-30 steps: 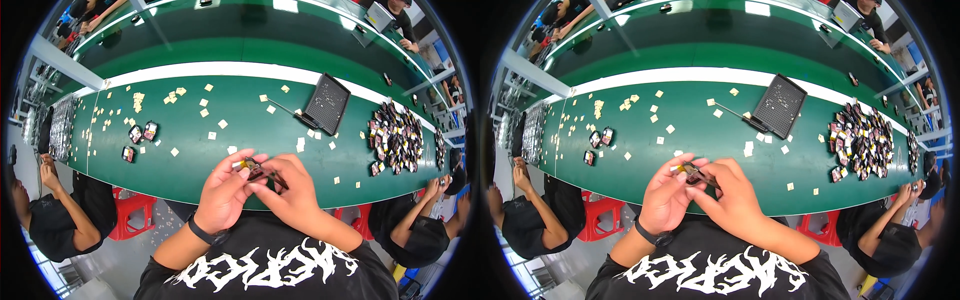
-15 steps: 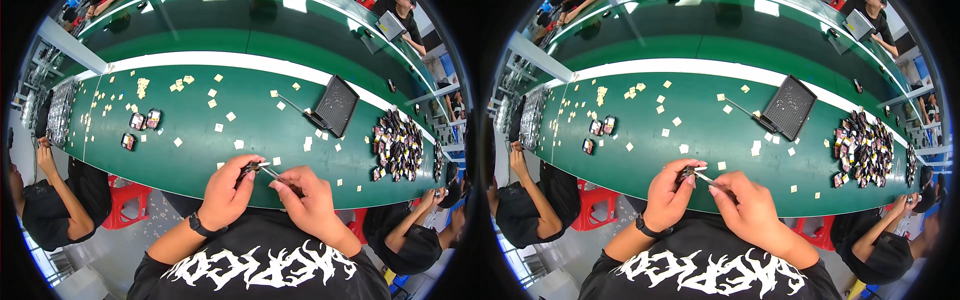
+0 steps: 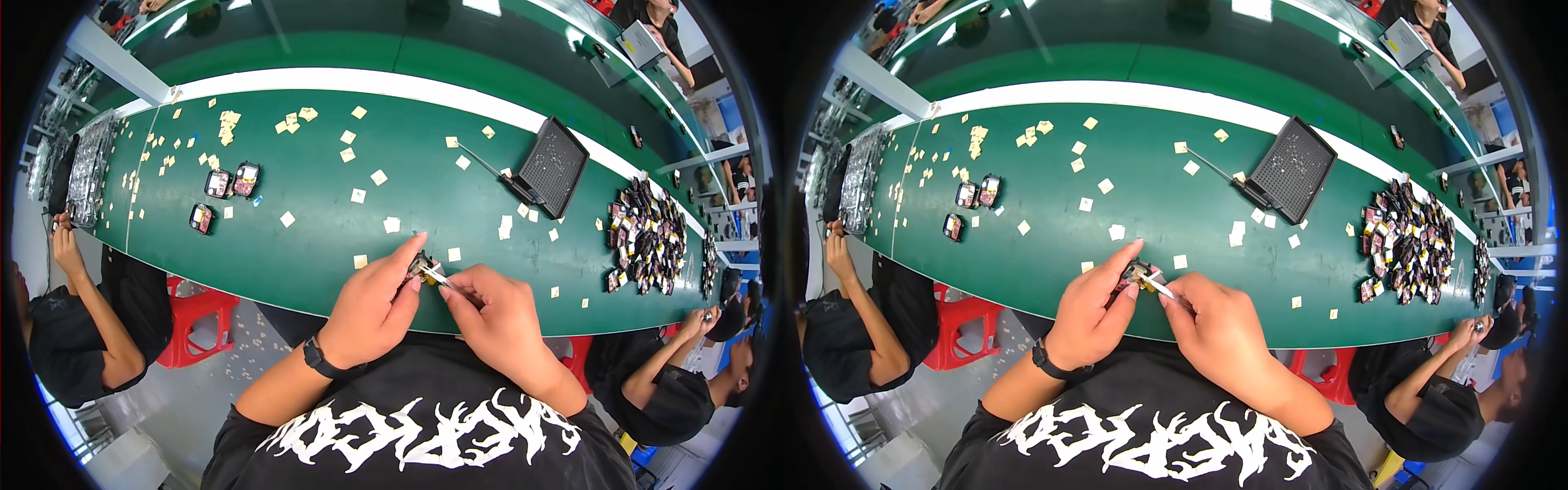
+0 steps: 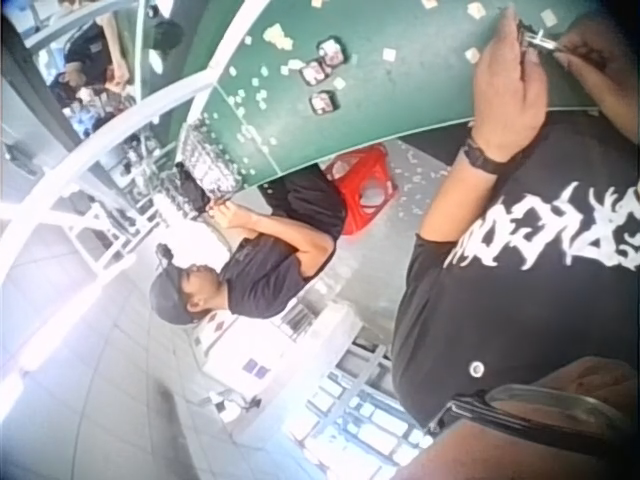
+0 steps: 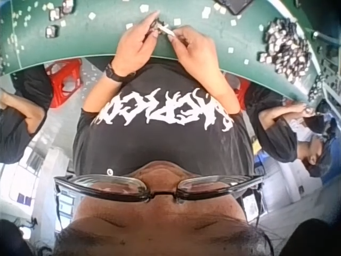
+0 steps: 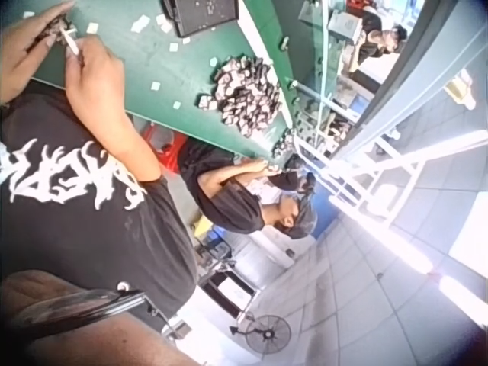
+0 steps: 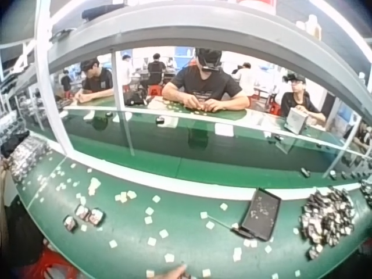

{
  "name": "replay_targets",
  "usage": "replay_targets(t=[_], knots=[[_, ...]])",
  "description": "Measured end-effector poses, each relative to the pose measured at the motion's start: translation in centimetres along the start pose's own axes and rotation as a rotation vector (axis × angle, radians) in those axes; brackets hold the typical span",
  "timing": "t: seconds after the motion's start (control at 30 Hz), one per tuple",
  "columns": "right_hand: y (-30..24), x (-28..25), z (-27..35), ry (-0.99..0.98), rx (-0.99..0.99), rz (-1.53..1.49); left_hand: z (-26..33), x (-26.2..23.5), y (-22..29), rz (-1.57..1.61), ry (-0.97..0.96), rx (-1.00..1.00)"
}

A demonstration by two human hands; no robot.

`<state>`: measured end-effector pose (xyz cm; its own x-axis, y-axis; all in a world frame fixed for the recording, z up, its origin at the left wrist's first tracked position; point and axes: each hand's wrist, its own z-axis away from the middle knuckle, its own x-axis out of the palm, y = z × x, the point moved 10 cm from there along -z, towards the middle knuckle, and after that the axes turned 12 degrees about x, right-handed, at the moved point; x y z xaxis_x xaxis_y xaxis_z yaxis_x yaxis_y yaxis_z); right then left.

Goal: The worker is assembling small electronic components, including applying labels and fitting internal parts into a plastic housing.

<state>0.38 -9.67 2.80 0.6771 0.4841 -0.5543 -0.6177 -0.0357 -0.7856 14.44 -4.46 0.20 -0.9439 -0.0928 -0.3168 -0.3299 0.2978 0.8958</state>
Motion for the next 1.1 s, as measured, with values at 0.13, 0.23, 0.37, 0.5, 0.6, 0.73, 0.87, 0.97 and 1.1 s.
replay_targets(t=[0.13, 0.23, 0.37, 0.5, 0.6, 0.73, 0.87, 0.97, 1.1], knots=[[0.2, 0.4, -0.1, 0.012, -0.003, -0.016, -0.1, -0.6, -0.2, 0.015, -0.017, -0.024], [0.6, 0.6, -0.4, 0.0, -0.018, -0.024, -0.2, -1.0, -0.8, 0.155, -0.026, -0.095], [1.2, 0.6, -0.6, -0.057, -0.069, -0.076, 0.1, -0.5, -1.8, 0.386, -0.065, -0.231], [3.8, 1.8, -0.3, -0.203, 0.075, -0.615, 0.4, -0.2, -2.2, 0.53, -0.032, -0.317], [2.9, 1.6, -0.7, -0.185, -0.004, -0.771, 0.5, -0.1, -2.2, 0.521, -0.06, -0.289], [0.7, 1.4, -0.8, -0.14, -0.09, -0.193, 0.6, -0.1, -2.5, 0.482, -0.063, -0.302], [-0.9, 1.0, -0.9, -0.033, -0.304, -0.073, 0.0, -0.5, -1.7, 0.35, -0.022, -0.184], [0.7, 1.7, -1.7, -0.149, -0.109, -0.193, -0.3, -0.7, -0.9, 0.226, 0.017, -0.122], [2.5, 2.8, -1.9, -0.258, 0.24, -0.563, -0.3, -0.9, -0.4, 0.13, 0.104, -0.046]])
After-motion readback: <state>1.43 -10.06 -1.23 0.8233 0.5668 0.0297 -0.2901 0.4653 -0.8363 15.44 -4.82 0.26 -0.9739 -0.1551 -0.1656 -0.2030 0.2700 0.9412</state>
